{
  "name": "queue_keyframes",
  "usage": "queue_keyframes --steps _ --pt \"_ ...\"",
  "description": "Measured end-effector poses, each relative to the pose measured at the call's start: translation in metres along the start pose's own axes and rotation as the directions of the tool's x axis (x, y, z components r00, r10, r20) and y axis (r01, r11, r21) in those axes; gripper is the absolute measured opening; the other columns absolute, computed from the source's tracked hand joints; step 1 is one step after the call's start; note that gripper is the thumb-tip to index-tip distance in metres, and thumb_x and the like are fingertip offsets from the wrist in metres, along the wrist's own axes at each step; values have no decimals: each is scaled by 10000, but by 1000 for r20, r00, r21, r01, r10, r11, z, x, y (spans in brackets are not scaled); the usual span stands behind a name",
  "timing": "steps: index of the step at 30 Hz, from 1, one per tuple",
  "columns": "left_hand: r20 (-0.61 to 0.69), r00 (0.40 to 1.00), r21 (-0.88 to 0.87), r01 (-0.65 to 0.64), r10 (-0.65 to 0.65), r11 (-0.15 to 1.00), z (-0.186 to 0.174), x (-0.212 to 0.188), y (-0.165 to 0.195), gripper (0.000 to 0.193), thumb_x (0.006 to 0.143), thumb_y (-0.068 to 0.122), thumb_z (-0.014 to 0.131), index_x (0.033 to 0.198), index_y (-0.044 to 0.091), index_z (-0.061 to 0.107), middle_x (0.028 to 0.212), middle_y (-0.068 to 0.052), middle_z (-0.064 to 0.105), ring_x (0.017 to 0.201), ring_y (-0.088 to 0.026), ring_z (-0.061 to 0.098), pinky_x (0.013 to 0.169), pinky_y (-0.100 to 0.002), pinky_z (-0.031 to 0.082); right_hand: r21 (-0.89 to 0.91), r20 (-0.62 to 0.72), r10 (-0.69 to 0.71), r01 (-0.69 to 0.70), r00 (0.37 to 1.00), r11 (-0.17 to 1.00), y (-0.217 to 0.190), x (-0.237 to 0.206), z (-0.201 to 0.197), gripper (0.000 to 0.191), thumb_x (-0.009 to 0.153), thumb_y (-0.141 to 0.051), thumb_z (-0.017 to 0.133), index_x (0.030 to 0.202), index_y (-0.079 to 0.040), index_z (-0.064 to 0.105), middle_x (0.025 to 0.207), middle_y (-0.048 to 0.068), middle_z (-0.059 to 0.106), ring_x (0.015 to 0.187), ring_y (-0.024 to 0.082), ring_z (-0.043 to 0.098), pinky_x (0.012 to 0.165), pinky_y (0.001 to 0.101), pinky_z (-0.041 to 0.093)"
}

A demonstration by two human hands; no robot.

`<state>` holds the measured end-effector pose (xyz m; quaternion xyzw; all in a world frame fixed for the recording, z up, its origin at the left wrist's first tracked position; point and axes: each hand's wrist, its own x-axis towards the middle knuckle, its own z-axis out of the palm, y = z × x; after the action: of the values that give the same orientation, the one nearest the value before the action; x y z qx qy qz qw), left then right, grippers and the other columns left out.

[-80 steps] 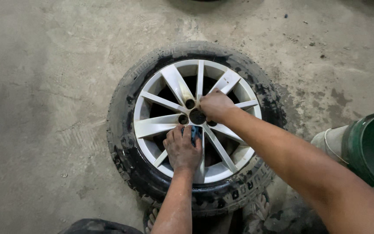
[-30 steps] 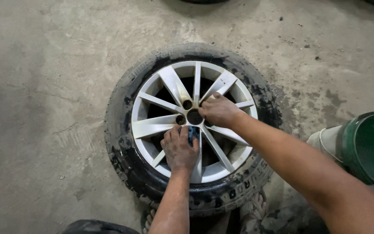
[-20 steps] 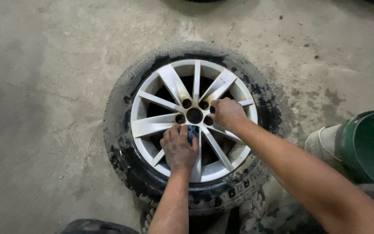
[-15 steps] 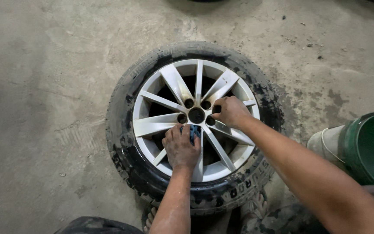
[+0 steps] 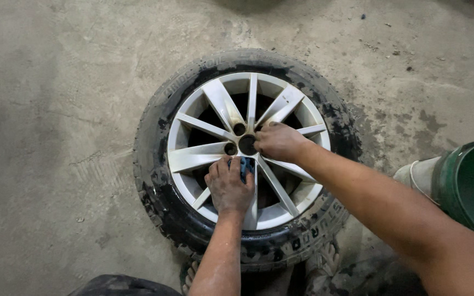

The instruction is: The person scrubs the white alloy rim of a car tire with a blue sponge and a small brush, focusing on the spokes and center hub. They repeatedly dip the sponge into a nearby green bucket of water and wipe the rim surfaces.

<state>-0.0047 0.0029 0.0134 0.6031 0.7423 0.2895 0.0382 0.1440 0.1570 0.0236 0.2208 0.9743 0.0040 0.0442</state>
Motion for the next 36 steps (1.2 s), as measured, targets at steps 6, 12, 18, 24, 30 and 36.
queue_keyframes --steps 6,12,18,24,30,36 --pt "-10 1000 -18 2 -2 1000 1 0 -1 424 778 281 761 1156 99 700 1259 -126 624 1208 -341 541 988 -523 419 2 -26 -172 172 985 985 4 -10 3 111 820 -227 653 811 -122 687 914 46 669 935 253 674 797 406 561" --pt "10 1000 -27 4 -4 1000 -3 1 2 449 757 272 763 1163 92 696 1261 -132 619 1207 -340 536 993 -530 413 149 84 295 -305 952 941 -10 -1 2 79 834 -182 656 848 -120 703 853 116 694 835 333 711 726 473 575" --pt "9 1000 -26 -2 2 1000 -5 0 3 480 733 270 770 1172 92 696 1253 -146 611 1203 -354 532 979 -543 406 119 167 449 -470 878 874 -12 6 9 98 846 -168 649 841 -117 733 872 134 727 842 350 723 720 477 584" --pt "-9 1000 -37 1 -1 999 0 0 1 435 755 266 754 1156 105 700 1237 -129 626 1187 -348 549 961 -533 419 230 77 360 -368 930 901 -4 -4 2 128 860 -251 688 909 -143 736 874 119 734 852 363 710 729 494 572" --pt "-7 1000 -26 3 -3 1000 -2 0 0 412 797 283 746 1164 102 697 1242 -120 629 1204 -346 547 987 -525 421 348 260 594 -648 761 678 -29 -2 -16 271 783 -308 768 1037 -215 782 926 166 736 888 372 711 795 482 576" --pt "13 1000 -8 10 -10 1000 -4 3 1 446 754 283 751 1156 99 697 1247 -131 625 1201 -353 536 986 -530 411 467 215 646 -658 732 591 -57 -31 -16 273 843 -332 765 1075 -189 780 999 178 749 940 387 714 837 472 579"
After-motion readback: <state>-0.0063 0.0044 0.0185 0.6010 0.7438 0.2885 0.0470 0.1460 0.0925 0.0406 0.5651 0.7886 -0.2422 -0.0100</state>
